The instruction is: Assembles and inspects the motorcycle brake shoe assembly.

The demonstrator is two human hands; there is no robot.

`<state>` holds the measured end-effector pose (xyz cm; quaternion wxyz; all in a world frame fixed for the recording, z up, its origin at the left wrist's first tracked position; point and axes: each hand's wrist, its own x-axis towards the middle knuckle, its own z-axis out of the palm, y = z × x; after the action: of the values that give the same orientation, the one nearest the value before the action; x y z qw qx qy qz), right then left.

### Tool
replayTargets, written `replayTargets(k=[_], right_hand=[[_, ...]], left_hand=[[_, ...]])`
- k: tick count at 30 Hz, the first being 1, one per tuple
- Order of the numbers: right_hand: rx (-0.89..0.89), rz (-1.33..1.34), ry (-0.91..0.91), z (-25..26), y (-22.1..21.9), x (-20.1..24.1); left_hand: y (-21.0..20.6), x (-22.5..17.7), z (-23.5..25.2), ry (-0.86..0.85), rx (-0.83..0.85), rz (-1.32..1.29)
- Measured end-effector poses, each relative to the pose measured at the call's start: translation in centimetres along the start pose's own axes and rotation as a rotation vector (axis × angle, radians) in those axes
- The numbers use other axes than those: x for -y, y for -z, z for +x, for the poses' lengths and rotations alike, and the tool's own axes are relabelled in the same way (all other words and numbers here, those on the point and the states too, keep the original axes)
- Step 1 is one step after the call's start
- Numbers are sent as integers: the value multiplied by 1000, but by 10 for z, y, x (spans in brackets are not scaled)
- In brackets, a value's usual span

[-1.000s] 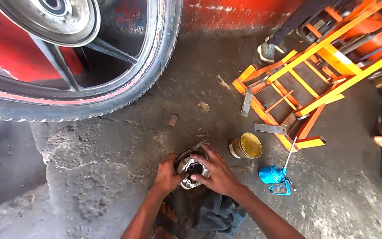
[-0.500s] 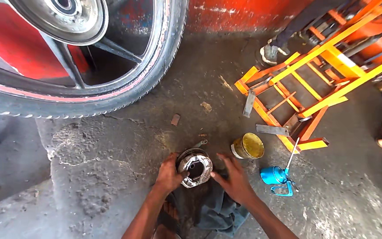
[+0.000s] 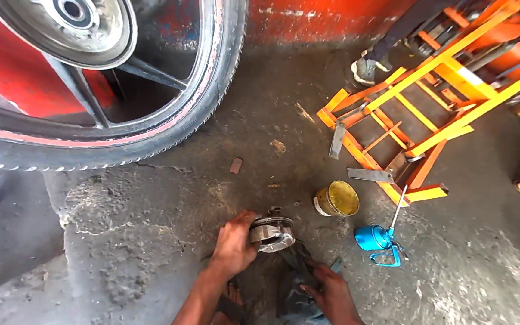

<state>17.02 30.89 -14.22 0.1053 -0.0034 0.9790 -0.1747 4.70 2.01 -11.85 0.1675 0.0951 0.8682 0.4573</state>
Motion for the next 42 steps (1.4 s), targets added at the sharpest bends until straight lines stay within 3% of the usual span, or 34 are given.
replayTargets(k=[3,6,9,14,18,22,24,28,30,32,34,36,39,42], right_hand=[[-3,29,-84,-2,-6,-5],[29,-38,0,-5,-12,-4],[55,-153,115,-6,-18,-9],[256,-142,-53,11,-3,-2],[102,97,-211,23,15,-8],[-180,247,-263,37,54,1],[-305,221,-136,50,86,21],[-480,96,319,95,126,87],[-435,71,467,124,119,125],[-271,2,545,150,91,153],[-66,-118,536,172,66,162],[84,-152,488,185,72,161],[144,-288,459,185,96,137],[233,-515,251,177,103,74]], left_hand=[[7,-9,-1,-175,-46,68],[13,-12,1,-271,-27,96],[13,-9,4,-282,-23,77],[19,7,8,-179,-88,55],[15,22,7,-112,-172,15],[19,23,9,-54,-151,18],[21,19,12,-14,-127,16],[23,18,15,26,-107,11],[22,20,15,-2,-138,20],[18,22,11,-74,-221,47],[16,23,7,-96,-257,69],[14,28,6,-101,-261,52],[15,28,7,-59,-205,54],[18,27,10,-4,-158,68]])
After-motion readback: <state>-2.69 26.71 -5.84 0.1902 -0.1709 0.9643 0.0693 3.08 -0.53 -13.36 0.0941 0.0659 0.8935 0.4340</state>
